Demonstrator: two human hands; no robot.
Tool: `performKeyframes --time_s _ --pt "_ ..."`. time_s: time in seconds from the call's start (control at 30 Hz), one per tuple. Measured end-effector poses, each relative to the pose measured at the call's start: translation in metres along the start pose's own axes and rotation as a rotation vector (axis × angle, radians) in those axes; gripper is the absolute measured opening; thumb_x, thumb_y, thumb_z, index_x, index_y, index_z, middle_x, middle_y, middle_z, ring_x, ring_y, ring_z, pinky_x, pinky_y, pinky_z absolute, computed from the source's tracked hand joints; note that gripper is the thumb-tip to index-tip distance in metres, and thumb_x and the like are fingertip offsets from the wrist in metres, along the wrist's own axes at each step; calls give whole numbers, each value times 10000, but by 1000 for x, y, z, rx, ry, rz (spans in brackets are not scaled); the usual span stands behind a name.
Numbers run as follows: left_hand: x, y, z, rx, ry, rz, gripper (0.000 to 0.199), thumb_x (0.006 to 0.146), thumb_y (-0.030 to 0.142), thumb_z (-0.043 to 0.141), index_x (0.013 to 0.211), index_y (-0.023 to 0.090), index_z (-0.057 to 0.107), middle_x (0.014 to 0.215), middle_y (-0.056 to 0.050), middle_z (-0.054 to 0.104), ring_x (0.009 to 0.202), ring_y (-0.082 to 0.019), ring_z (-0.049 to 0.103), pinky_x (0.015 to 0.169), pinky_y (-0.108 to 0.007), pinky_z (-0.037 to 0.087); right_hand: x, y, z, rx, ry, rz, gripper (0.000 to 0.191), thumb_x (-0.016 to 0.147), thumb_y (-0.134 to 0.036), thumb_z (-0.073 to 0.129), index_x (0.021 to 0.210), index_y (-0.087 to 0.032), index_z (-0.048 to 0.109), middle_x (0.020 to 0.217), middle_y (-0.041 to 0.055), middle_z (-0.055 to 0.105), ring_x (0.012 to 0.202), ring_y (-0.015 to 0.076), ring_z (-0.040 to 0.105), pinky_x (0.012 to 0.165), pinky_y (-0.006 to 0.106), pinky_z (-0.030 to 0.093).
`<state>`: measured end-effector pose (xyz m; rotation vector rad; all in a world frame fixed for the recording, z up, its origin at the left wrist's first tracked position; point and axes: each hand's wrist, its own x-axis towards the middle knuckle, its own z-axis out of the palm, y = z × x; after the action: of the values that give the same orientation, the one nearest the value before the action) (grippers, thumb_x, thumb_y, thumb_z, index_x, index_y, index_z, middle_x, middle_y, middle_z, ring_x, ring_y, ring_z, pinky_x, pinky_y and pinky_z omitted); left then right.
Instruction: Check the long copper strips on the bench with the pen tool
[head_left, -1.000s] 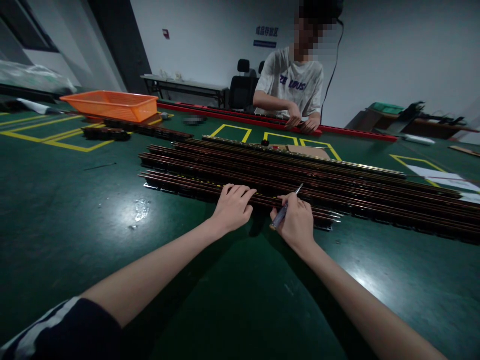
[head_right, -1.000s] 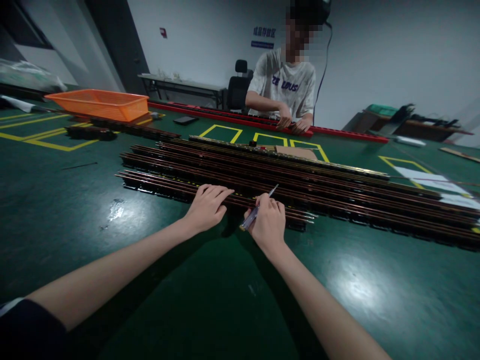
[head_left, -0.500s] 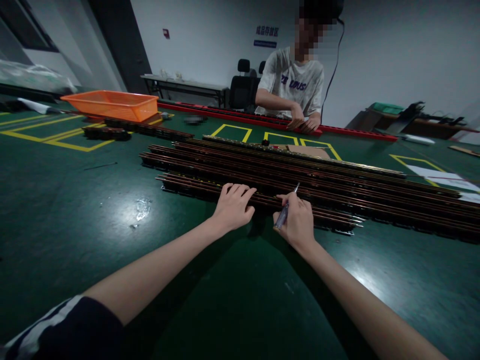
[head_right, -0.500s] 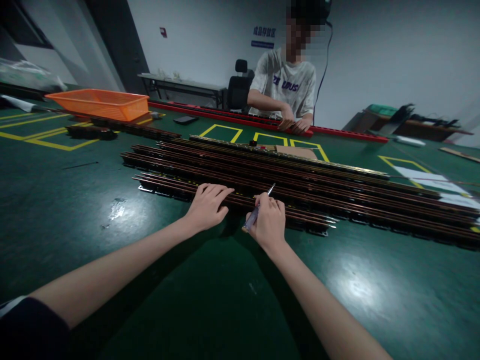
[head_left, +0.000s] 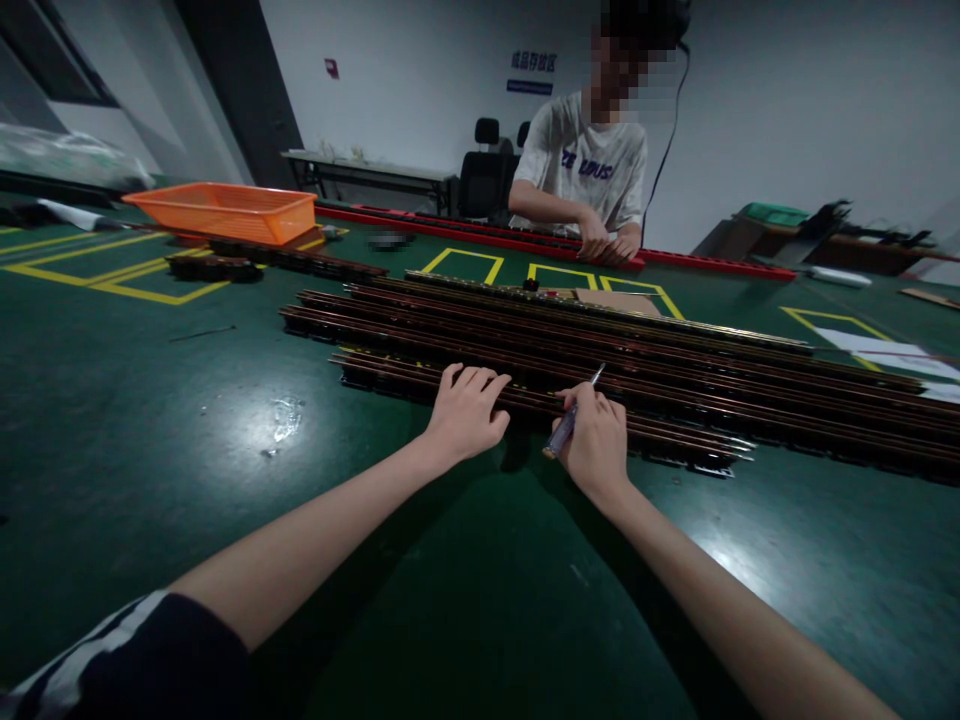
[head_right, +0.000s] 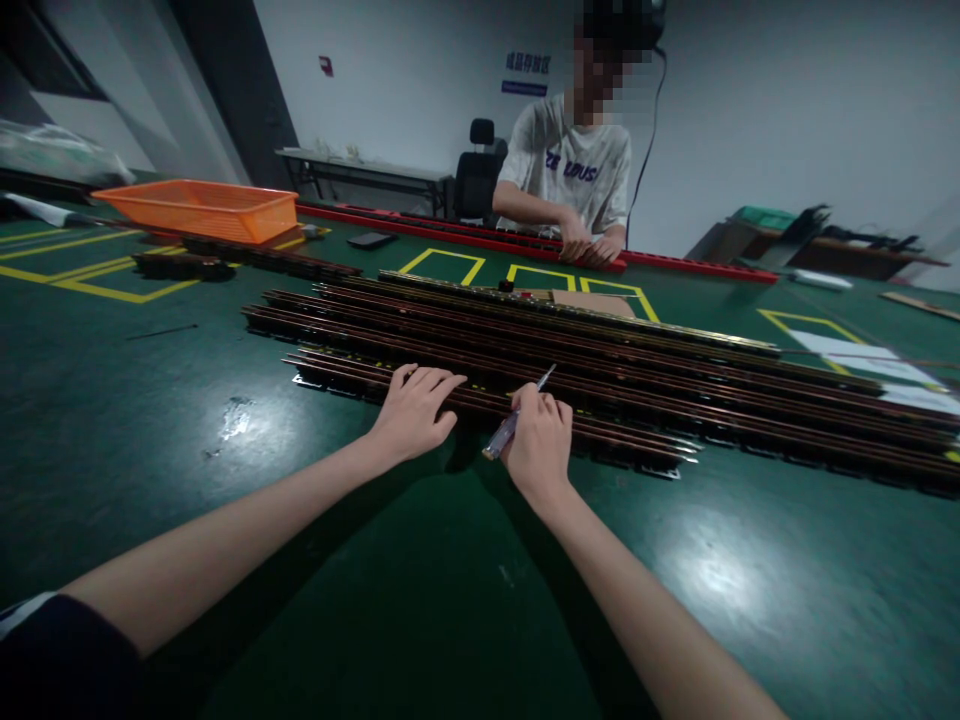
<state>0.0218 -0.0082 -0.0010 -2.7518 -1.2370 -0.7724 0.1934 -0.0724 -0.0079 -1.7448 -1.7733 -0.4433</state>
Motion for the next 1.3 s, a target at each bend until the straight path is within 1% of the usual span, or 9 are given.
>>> performKeyframes --time_s 0.13,0.2,0.3,0.43,0.53,0.73,1.0,1.13,1.3 --pt "0 -1 1 -1 2 1 419 824 248 437 1214 153 558 1193 -95 608 1136 -235 511 1058 -459 247 -1 4 -1 35 8 20 328 560 -71 426 836 -230 346 871 77 668 783 275 580 753 392 359" --pt "0 -1 2 -1 8 2 417 824 245 436 1213 157 558 1194 -93 607 1137 -234 509 1056 -460 249 -1 4 -2 69 11 7 329 562 -84 439 842 -230 344 910 82 680 812 280 591 769 397 365" --pt "0 -1 3 0 5 2 414 820 238 438 1208 160 562 1190 -92 610 1138 -233 509 1052 -455 255 0 1 -4 96 11 -24 265 628 -144 485 844 -225 353 942 98 686 829 282 605 794 402 373" --pt "0 -1 2 -3 -1 8 415 817 236 440 1202 147 566 1191 -96 611 1135 -236 510 1047 -455 260 0 -3 -3 76 11 -61 167 739 -235 504 849 -221 379 949 105 680 827 274 606 801 403 373" --pt "1 0 1 -3 -8 13 418 810 231 450 1206 159 563 1197 -91 609 1137 -238 509 1040 -453 269 1 -4 0 38 1 -59 134 761 -229 483 867 -213 403 894 98 667 794 265 592 782 401 369" --pt "1 0 0 -13 -10 25 420 807 228 451 1210 175 557 1199 -85 605 1142 -236 504 1052 -453 254 1 -4 1 30 23 -18 190 691 -163 476 852 -216 391 845 89 653 784 269 572 773 404 365" --pt "0 -1 1 -13 -9 20 416 813 233 447 1210 164 553 1196 -86 604 1143 -234 501 1051 -457 251 -2 2 -1 44 17 13 327 579 -51 428 843 -228 350 905 86 682 817 284 592 787 416 377" --pt "0 0 1 -13 -16 25 418 816 232 444 1214 160 549 1208 -87 599 1152 -233 496 1051 -454 250 -1 2 -1 56 18 -6 306 599 -98 469 846 -235 352 921 93 684 837 295 597 798 427 384" --pt "0 -1 1 -15 -18 30 412 820 233 449 1212 156 549 1212 -86 597 1148 -234 499 1040 -450 266 1 -3 -3 75 2 -77 191 711 -195 504 847 -223 373 927 110 677 856 286 603 825 420 388"
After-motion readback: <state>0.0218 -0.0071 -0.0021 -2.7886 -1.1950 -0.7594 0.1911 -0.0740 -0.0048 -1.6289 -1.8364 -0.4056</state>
